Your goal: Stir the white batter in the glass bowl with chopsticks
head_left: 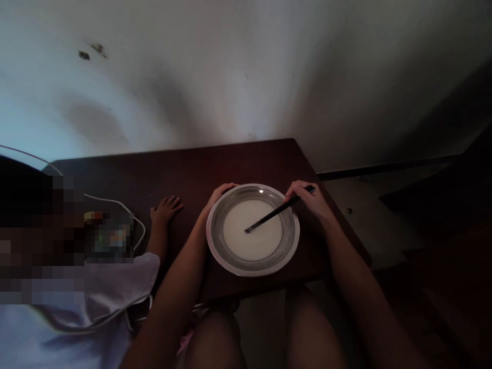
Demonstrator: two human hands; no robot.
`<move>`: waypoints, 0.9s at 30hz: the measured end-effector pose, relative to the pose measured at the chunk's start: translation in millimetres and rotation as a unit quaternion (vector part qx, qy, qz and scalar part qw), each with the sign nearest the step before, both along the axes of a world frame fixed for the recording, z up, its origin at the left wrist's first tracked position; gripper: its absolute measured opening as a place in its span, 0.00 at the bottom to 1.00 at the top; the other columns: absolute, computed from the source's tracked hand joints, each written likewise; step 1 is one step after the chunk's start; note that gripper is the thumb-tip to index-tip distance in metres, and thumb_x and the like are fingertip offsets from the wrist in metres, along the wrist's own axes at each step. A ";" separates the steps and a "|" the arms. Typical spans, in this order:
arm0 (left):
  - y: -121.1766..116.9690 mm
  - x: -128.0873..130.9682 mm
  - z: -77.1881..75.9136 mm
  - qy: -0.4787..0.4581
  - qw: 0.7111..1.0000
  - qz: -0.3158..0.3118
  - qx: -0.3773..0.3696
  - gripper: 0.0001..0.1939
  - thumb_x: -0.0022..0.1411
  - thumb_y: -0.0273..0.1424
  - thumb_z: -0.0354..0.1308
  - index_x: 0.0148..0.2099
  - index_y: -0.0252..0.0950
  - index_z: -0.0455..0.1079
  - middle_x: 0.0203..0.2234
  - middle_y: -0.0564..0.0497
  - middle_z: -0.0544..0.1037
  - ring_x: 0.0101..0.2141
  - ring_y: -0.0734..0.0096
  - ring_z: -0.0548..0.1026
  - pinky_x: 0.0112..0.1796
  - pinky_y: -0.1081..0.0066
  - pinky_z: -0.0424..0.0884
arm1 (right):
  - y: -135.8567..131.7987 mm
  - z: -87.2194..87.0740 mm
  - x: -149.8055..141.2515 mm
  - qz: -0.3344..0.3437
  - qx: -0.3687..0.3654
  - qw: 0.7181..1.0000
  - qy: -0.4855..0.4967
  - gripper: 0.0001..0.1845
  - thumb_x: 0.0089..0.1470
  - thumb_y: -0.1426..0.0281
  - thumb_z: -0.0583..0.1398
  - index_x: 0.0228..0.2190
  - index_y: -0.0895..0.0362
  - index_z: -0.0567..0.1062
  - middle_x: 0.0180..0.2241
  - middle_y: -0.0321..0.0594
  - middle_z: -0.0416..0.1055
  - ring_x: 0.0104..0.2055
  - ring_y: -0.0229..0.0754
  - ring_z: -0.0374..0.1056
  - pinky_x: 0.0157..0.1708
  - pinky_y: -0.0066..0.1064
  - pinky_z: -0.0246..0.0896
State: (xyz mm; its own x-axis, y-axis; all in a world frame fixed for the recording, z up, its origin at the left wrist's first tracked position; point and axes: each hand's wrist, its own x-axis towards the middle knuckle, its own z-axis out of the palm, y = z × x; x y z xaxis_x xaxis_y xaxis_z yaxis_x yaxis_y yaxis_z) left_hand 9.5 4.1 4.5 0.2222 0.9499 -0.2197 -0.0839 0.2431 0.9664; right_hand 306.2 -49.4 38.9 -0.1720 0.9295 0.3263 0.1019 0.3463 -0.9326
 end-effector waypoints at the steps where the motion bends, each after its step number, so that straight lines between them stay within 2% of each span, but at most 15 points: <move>1: -0.5 0.4 0.5 -0.004 1.000 -0.005 -0.010 0.12 0.55 0.39 0.56 0.29 0.41 0.78 0.29 0.48 0.81 0.48 0.49 0.75 0.53 0.54 0.65 | -0.2 0.0 -0.6 0.004 0.008 1.000 -0.009 0.21 0.58 0.53 0.61 0.24 0.54 0.79 0.24 0.37 0.77 0.29 0.39 0.74 0.34 0.31 0.69; 3: -1.6 0.7 1.4 -0.009 1.000 -0.015 -0.024 0.12 0.56 0.40 0.56 0.29 0.41 0.78 0.28 0.49 0.81 0.47 0.50 0.76 0.52 0.55 0.66 | 0.9 -0.9 1.3 -0.032 0.032 0.999 0.002 0.20 0.58 0.54 0.61 0.23 0.54 0.79 0.24 0.36 0.77 0.30 0.39 0.75 0.36 0.31 0.68; 6: -3.2 0.0 2.8 -0.012 0.999 -0.021 -0.022 0.12 0.56 0.39 0.56 0.29 0.41 0.79 0.28 0.49 0.81 0.48 0.49 0.76 0.50 0.57 0.67 | 3.3 -4.2 7.5 -0.089 0.035 0.994 0.055 0.21 0.58 0.53 0.60 0.22 0.54 0.77 0.18 0.33 0.74 0.23 0.38 0.72 0.29 0.30 0.65; 8: -4.1 -0.8 3.5 -0.018 0.999 -0.022 -0.025 0.11 0.55 0.39 0.57 0.28 0.41 0.78 0.28 0.49 0.82 0.48 0.48 0.75 0.49 0.57 0.68 | 3.0 -5.6 7.6 -0.064 0.005 0.996 0.060 0.21 0.57 0.52 0.60 0.22 0.54 0.77 0.17 0.33 0.73 0.21 0.38 0.70 0.27 0.30 0.65; 11: -5.2 -1.5 4.1 -0.039 0.998 -0.023 -0.051 0.10 0.53 0.39 0.57 0.27 0.42 0.77 0.28 0.49 0.82 0.49 0.47 0.75 0.47 0.57 0.69 | 0.8 -3.8 0.8 -0.014 -0.020 0.999 0.031 0.20 0.55 0.51 0.62 0.23 0.54 0.78 0.21 0.35 0.76 0.25 0.40 0.73 0.31 0.32 0.68; 14: -6.1 -1.1 4.5 -0.062 0.994 -0.026 -0.081 0.10 0.53 0.40 0.58 0.31 0.43 0.79 0.29 0.49 0.82 0.48 0.47 0.76 0.47 0.57 0.70 | 1.2 -0.3 -2.4 -0.061 0.011 0.998 0.033 0.20 0.55 0.51 0.62 0.23 0.53 0.78 0.23 0.36 0.77 0.29 0.41 0.74 0.35 0.34 0.69; 17: -7.6 0.2 5.7 -0.068 0.993 -0.025 -0.092 0.11 0.54 0.40 0.58 0.34 0.43 0.79 0.30 0.48 0.83 0.46 0.48 0.77 0.46 0.57 0.71 | 0.2 -0.5 1.1 -0.111 0.015 0.992 0.054 0.23 0.55 0.49 0.60 0.22 0.53 0.76 0.18 0.34 0.74 0.23 0.39 0.72 0.31 0.32 0.67; 19: -8.8 1.1 6.3 -0.071 0.993 -0.021 -0.090 0.11 0.55 0.39 0.58 0.35 0.43 0.80 0.30 0.48 0.83 0.45 0.49 0.77 0.46 0.57 0.72 | -3.7 -2.9 0.9 -0.095 -0.008 0.994 0.056 0.24 0.55 0.48 0.60 0.21 0.53 0.76 0.16 0.34 0.73 0.21 0.39 0.70 0.28 0.31 0.65; 22: -10.2 1.4 5.3 -0.075 0.994 -0.018 -0.082 0.11 0.54 0.39 0.58 0.35 0.42 0.80 0.30 0.48 0.82 0.44 0.49 0.77 0.45 0.57 0.73 | -12.2 -6.3 -5.7 -0.078 -0.019 0.996 0.048 0.23 0.53 0.47 0.61 0.23 0.53 0.77 0.19 0.35 0.75 0.24 0.40 0.72 0.30 0.32 0.67; 24: -10.3 1.0 3.7 -0.073 0.994 -0.017 -0.076 0.11 0.54 0.40 0.59 0.34 0.43 0.79 0.30 0.48 0.83 0.44 0.49 0.77 0.44 0.57 0.73 | -16.9 -7.2 -9.9 -0.114 -0.001 0.992 0.056 0.23 0.52 0.47 0.62 0.23 0.53 0.77 0.21 0.35 0.76 0.26 0.41 0.74 0.31 0.32 0.67; 27: -10.0 0.5 3.2 -0.065 0.995 -0.017 -0.073 0.11 0.54 0.40 0.59 0.34 0.43 0.79 0.30 0.48 0.83 0.43 0.48 0.78 0.43 0.57 0.73 | -22.2 -7.3 -11.1 -0.174 0.009 0.981 0.081 0.24 0.54 0.47 0.60 0.21 0.53 0.75 0.18 0.34 0.73 0.23 0.40 0.72 0.28 0.32 0.65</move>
State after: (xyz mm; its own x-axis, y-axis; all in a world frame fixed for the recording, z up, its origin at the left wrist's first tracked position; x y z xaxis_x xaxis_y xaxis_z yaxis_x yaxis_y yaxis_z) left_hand 10.0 -6.0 7.8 0.2891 0.9017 -0.3215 -0.1957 0.3844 0.9022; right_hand 295.2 -71.6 31.7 0.2101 0.9169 0.3393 0.0684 0.3324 -0.9407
